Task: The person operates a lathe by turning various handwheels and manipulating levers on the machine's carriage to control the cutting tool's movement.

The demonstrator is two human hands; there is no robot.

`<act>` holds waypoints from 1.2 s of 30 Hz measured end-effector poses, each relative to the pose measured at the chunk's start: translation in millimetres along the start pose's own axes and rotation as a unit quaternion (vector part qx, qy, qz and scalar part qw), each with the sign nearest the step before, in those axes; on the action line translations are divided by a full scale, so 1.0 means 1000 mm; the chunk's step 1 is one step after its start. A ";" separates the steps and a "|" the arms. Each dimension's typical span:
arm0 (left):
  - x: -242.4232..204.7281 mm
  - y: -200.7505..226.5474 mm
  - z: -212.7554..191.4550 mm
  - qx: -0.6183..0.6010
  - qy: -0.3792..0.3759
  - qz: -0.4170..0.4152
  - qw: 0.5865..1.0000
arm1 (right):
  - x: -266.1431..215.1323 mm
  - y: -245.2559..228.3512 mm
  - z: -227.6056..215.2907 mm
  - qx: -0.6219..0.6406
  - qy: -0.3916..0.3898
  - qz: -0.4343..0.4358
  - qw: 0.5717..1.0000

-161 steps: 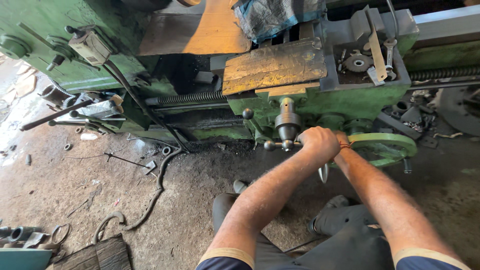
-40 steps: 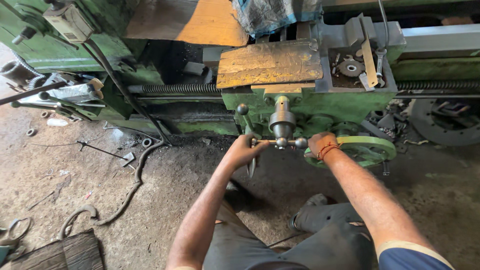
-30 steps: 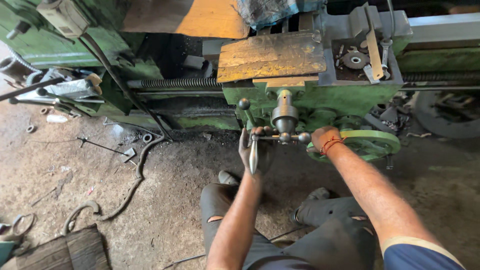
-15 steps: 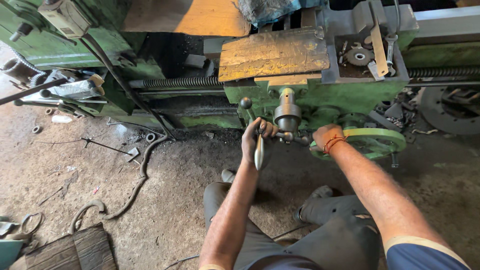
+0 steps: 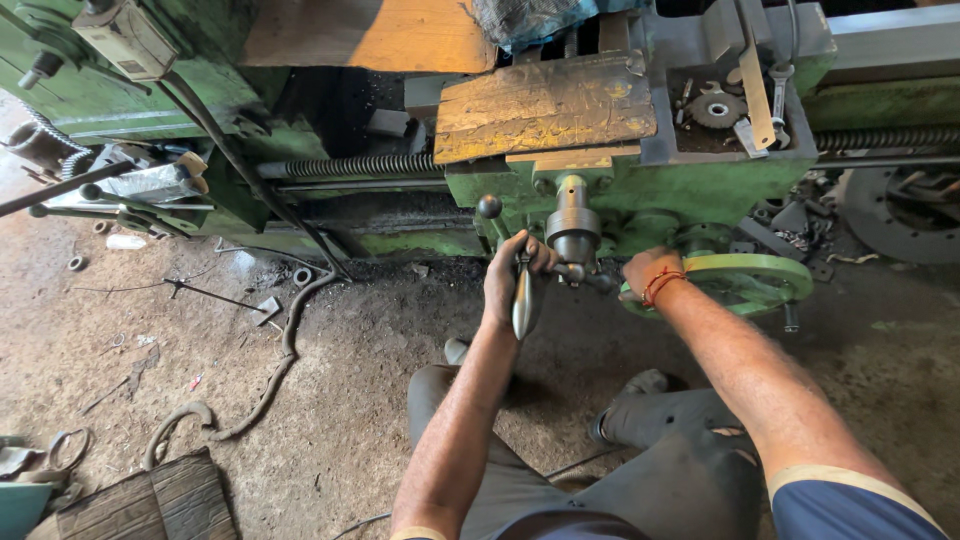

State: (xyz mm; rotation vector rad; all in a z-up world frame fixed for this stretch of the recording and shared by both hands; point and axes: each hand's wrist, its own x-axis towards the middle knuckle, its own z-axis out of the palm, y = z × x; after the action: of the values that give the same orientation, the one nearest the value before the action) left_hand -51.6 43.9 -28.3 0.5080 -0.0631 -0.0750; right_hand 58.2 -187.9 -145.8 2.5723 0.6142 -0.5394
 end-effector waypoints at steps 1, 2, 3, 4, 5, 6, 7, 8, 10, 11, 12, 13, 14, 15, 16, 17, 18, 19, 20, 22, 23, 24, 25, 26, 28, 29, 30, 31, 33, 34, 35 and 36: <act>0.000 0.001 0.002 0.012 0.012 -0.006 1.000 | 0.000 0.000 0.000 0.002 -0.003 0.005 1.000; -0.001 0.001 0.004 0.024 0.025 -0.012 0.999 | 0.000 -0.001 -0.001 0.004 -0.004 0.005 1.000; -0.001 0.002 0.006 0.036 0.038 -0.018 0.998 | -0.001 -0.001 -0.003 0.006 -0.006 0.005 1.000; -0.002 0.002 0.008 0.056 0.046 -0.016 0.997 | -0.003 -0.001 -0.005 0.008 -0.007 0.005 1.000; -0.002 0.003 0.010 0.076 0.054 -0.013 0.996 | -0.006 -0.001 -0.007 0.007 -0.005 0.001 1.000; -0.002 0.003 0.012 0.097 0.062 -0.011 0.993 | -0.008 0.000 -0.008 0.006 -0.003 -0.002 1.000; -0.001 0.004 0.013 0.104 0.056 -0.010 0.993 | -0.010 0.000 -0.009 0.005 -0.002 -0.006 1.000; 0.000 0.004 0.014 0.111 0.050 -0.010 0.993 | -0.011 0.000 -0.010 0.005 -0.004 -0.007 1.000; 0.003 0.003 0.016 0.147 0.038 -0.005 0.988 | -0.009 0.000 -0.009 0.004 -0.008 -0.008 1.000; 0.004 0.003 0.017 0.175 0.034 0.000 0.984 | -0.006 0.000 -0.007 0.008 -0.010 -0.007 1.000; 0.004 0.003 0.018 0.203 0.029 0.005 0.979 | -0.003 0.001 -0.004 0.013 -0.012 -0.005 1.000; 0.004 0.004 0.019 0.225 0.045 0.001 0.973 | 0.000 0.001 -0.001 0.017 -0.015 -0.003 1.000; 0.003 0.004 0.020 0.244 0.059 -0.005 0.968 | 0.004 0.000 0.003 0.019 -0.005 -0.003 1.000; 0.003 0.004 0.020 0.264 0.073 -0.011 0.962 | 0.009 -0.004 0.005 0.022 0.005 -0.003 1.000; 0.004 0.003 0.021 0.262 0.073 -0.008 0.962 | 0.008 0.000 0.009 0.024 0.013 0.002 1.000; 0.006 0.003 0.022 0.259 0.073 -0.005 0.963 | 0.005 0.004 0.011 0.019 0.015 0.004 1.000; 0.008 0.002 0.022 0.258 0.073 -0.002 0.963 | 0.005 0.000 0.008 0.014 0.017 0.004 1.000; 0.008 0.000 0.023 0.239 0.052 -0.001 0.970 | 0.002 -0.001 0.006 0.010 0.019 0.005 1.000; 0.007 0.002 0.022 0.222 0.034 0.003 0.974 | 0.000 -0.001 0.003 0.010 0.012 0.001 1.000; 0.003 0.000 0.025 0.184 0.000 0.009 0.983 | -0.002 -0.002 0.002 0.013 0.001 -0.008 1.000; 0.000 -0.003 0.026 0.162 -0.016 0.011 0.987 | 0.001 -0.002 0.005 0.018 0.000 -0.008 1.000; -0.002 -0.003 0.026 0.142 -0.031 0.013 0.989 | 0.006 -0.001 0.011 0.023 0.001 -0.008 1.000; -0.003 -0.002 0.023 0.150 -0.033 0.015 0.988 | 0.014 0.000 0.018 0.029 0.001 -0.009 1.000; -0.002 -0.005 0.019 0.156 -0.037 0.015 0.987 | 0.023 0.000 0.028 0.021 0.023 0.001 1.000; 0.003 -0.010 0.004 0.154 -0.084 0.021 0.984 | 0.040 -0.003 0.048 0.005 0.061 0.023 0.998; 0.008 -0.009 -0.006 0.146 -0.127 0.030 0.981 | 0.042 -0.001 0.056 -0.006 0.055 0.027 0.998; 0.013 -0.010 -0.015 0.139 -0.169 0.041 0.975 | 0.045 -0.003 0.055 -0.017 0.052 0.029 0.998; 0.018 -0.016 -0.020 0.207 -0.085 0.038 0.974 | 0.043 -0.005 0.050 -0.027 0.048 0.031 0.998; 0.027 -0.021 -0.026 0.346 0.091 0.044 0.933 | 0.024 -0.003 0.034 0.023 0.023 0.019 0.999; 0.029 -0.026 -0.026 0.372 0.085 0.055 0.923 | 0.017 -0.002 0.025 0.047 0.011 0.011 0.999; 0.031 -0.033 -0.024 0.397 0.079 0.066 0.912 | 0.014 -0.006 0.017 0.049 0.008 0.002 0.999; 0.033 -0.036 -0.020 0.420 0.069 0.076 0.902 | 0.012 -0.004 0.014 0.050 0.004 -0.002 0.999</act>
State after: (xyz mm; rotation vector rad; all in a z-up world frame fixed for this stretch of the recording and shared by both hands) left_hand -19.3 19.5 -61.5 1.3717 0.0086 0.1522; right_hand 62.7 -187.7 -164.7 2.6693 0.6089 -0.5745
